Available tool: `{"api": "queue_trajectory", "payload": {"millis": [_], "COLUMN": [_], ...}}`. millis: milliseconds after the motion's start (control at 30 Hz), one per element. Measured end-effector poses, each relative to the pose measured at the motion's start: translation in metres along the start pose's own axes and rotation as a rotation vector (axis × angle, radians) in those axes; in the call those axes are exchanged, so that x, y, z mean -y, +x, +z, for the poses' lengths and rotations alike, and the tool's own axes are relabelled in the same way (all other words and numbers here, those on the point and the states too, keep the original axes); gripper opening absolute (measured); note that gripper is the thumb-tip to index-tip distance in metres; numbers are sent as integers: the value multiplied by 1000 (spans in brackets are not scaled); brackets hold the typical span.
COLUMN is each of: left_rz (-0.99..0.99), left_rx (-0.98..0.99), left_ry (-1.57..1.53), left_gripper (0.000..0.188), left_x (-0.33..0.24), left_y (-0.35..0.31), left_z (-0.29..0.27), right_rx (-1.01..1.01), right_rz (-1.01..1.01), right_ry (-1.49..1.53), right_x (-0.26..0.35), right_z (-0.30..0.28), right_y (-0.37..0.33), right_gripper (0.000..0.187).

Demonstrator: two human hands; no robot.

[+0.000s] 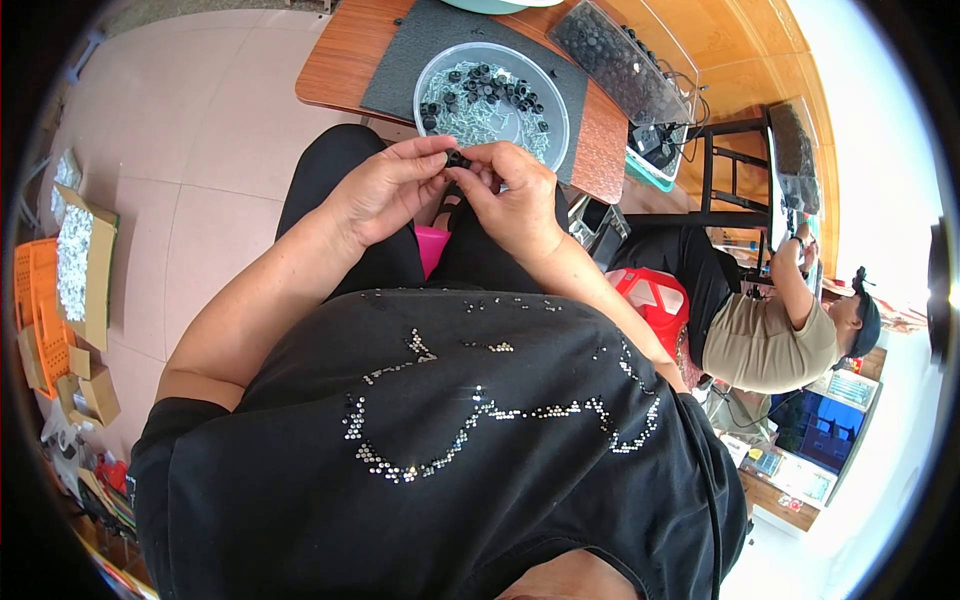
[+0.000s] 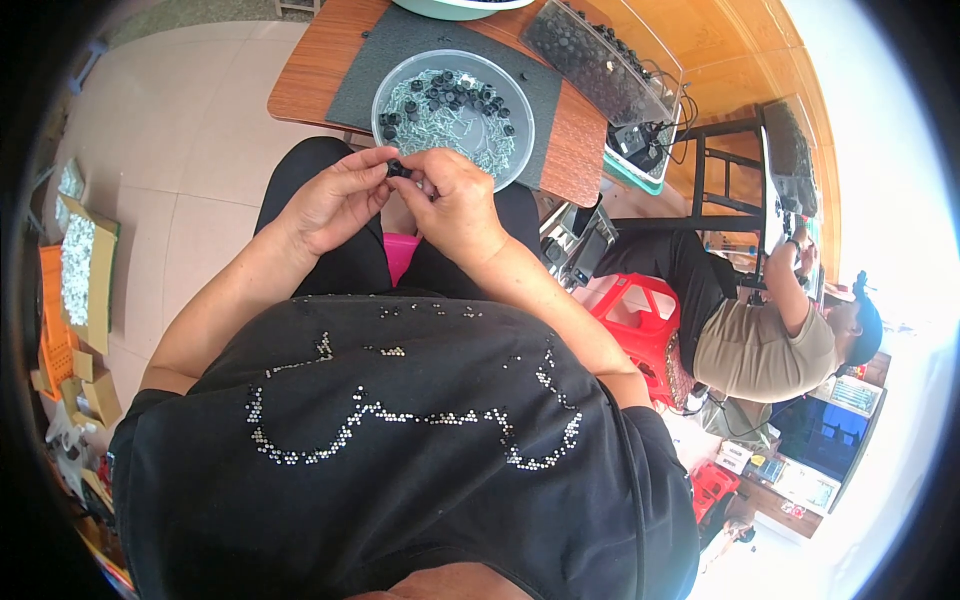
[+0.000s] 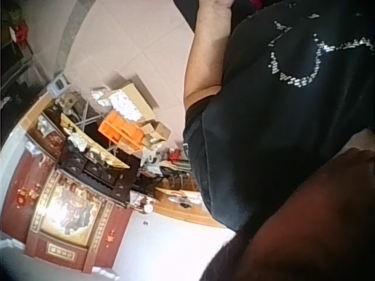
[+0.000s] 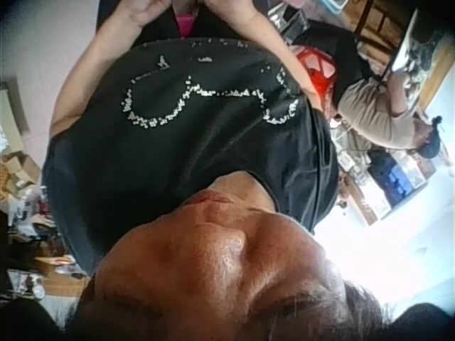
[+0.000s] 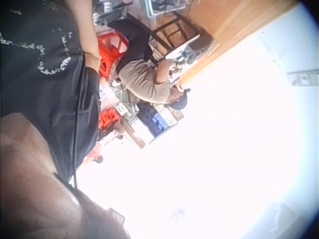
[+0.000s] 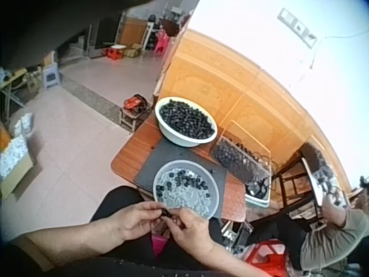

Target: The person assembles small black plastic buckle components by hand.

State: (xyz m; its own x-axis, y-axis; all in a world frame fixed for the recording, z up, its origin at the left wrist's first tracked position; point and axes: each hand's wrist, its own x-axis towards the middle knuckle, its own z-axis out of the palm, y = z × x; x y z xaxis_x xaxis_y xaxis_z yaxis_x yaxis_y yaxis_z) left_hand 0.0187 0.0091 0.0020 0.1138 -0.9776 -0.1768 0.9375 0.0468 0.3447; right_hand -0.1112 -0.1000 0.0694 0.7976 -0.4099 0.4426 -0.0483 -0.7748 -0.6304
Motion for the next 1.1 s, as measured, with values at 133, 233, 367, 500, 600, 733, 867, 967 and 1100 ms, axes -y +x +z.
{"api": "queue_trajectory", "payload": {"millis": [133, 233, 367, 500, 600, 733, 867, 967, 1100], "left_rz": [8, -1, -10, 18, 16, -12, -7, -19, -9], "left_rx": [-22, -27, -30, -53, -44, 18, 33, 30, -31], "left_ry": [59, 73, 90, 71, 59, 47, 51, 30, 13], "left_gripper": [23, 23, 23, 22, 22, 23, 23, 24, 22], "left_x": [-1, -2, -1, -1, -1, 0, -1, -1, -1], "left_y": [-1, -3, -3, -3, -2, -1, -4, -3, -3], "left_z": [5, 8, 7, 11, 8, 3, 9, 5, 9], "right_rx": [14, 31, 40, 58, 56, 91, 32, 38, 30], "right_rz": [29, 61, 112, 174, 101, 145, 333, 290, 238], "right_ry": [-19, -5, 34, 82, 44, 52, 270, 239, 144], "right_x": [0, 0, 3, 4, 1, 0, -5, -6, -2], "right_z": [1, 0, 0, -1, -2, -2, 3, 3, 1], "right_y": [-1, -2, -2, -5, -5, -7, -11, -12, -11], "right_gripper": [22, 21, 23, 27, 27, 24, 21, 20, 19]}}
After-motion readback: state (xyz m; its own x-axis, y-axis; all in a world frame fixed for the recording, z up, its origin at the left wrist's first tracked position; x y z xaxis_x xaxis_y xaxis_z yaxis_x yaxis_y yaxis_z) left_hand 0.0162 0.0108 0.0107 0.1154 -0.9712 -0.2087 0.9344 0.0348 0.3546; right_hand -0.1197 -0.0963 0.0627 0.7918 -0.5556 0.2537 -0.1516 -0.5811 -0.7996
